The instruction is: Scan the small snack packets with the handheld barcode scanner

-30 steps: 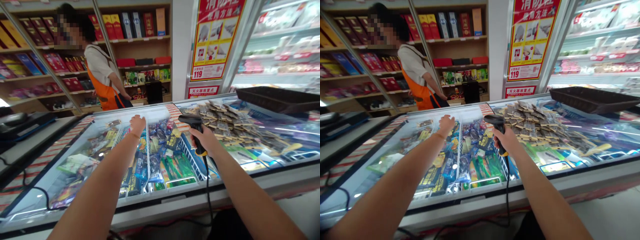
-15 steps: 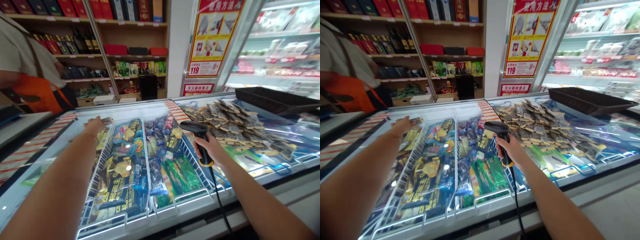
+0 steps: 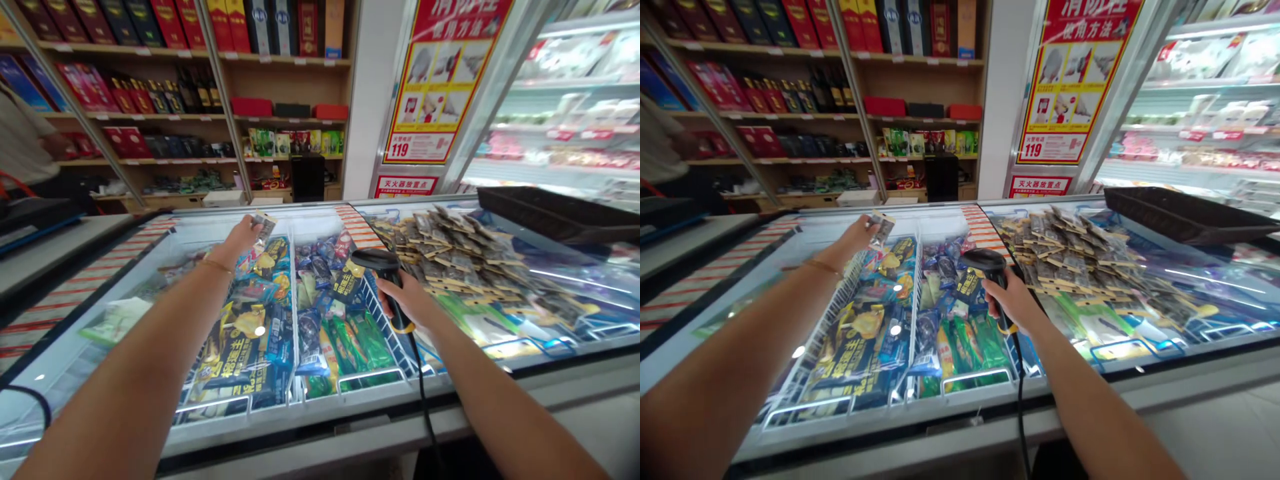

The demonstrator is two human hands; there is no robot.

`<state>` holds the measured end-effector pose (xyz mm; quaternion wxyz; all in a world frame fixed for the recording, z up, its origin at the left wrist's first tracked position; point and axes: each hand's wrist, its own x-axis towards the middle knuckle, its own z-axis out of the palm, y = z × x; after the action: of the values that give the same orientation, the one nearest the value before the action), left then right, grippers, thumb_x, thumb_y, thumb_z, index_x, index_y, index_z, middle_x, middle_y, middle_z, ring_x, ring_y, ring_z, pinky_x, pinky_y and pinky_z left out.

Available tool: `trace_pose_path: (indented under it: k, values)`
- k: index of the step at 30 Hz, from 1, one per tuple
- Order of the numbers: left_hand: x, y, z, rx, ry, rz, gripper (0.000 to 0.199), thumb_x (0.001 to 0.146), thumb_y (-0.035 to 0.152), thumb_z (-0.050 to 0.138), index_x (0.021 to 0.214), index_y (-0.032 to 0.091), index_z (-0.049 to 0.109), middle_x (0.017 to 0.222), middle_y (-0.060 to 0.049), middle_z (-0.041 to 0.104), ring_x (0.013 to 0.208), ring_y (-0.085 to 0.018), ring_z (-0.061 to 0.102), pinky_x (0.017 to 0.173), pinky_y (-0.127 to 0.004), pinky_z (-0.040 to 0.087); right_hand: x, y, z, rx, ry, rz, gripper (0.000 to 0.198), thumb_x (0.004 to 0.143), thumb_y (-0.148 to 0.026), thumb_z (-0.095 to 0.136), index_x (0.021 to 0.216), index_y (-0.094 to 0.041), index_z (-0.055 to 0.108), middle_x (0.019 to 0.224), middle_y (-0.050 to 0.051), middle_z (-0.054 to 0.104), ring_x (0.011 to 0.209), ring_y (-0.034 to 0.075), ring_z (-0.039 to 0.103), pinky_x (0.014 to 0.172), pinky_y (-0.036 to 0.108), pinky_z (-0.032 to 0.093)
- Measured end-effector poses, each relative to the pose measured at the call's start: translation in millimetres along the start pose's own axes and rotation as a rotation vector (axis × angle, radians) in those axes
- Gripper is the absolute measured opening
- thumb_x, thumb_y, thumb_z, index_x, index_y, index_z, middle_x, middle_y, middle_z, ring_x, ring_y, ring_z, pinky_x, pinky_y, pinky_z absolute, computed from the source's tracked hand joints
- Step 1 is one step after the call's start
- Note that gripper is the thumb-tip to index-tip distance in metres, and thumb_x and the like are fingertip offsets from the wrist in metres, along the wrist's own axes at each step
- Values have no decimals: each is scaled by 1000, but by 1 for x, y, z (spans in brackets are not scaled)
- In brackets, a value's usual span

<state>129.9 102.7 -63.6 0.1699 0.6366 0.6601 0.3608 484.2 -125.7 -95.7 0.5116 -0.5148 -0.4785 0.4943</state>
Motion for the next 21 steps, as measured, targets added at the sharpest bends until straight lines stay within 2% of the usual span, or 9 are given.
trace_pose_path:
  k: [2,5,9,12,14,17,21]
  values:
    - [-23,21,20,-183,-80,-73,16,91,31,63,96,22,52,92,-5,65,74,-20,66,67,-36,58,-1,1,-1,3,-1,-13,51,69,-53,81,91,-22,47,57,-6,59,37,11,52,37,23,39]
    - [-61,44,48,-437,-166,-113,20,89,32,66,98,20,52,97,-6,66,75,-17,67,66,-36,60,-4,2,-5,16,13,-32,52,67,-55,80,89,-22,46,56,-6,59,36,11,52,35,23,39]
    - [-103,61,72,-678,-246,-148,44,71,23,84,102,21,52,99,-5,68,83,-18,69,73,-34,61,-9,2,-10,41,45,-57,49,67,-52,80,86,-22,47,55,-6,58,36,11,52,34,23,38]
    - [-123,63,81,-705,-283,-122,56,60,12,87,105,20,54,90,-1,69,78,-17,69,75,-35,59,-11,1,-12,60,52,-65,49,66,-50,81,87,-22,47,55,-6,59,37,11,52,34,23,39]
    - [-130,61,84,-647,-201,-104,59,60,11,84,111,20,55,83,0,68,72,-17,68,72,-34,58,-11,1,-12,63,56,-66,48,65,-49,81,87,-23,47,55,-6,59,37,11,52,34,23,39]
    - [-135,54,83,-550,3,-18,62,58,11,82,114,19,58,80,1,67,68,-17,67,69,-30,55,-10,3,-11,46,66,-53,47,65,-47,81,87,-23,47,54,-6,58,36,12,51,33,23,38]
    - [-132,51,79,-670,149,88,46,56,15,81,98,18,62,80,-1,69,74,-17,67,72,-28,53,-8,7,-11,30,46,-50,45,67,-45,81,89,-23,48,55,-6,59,37,12,52,34,24,38]
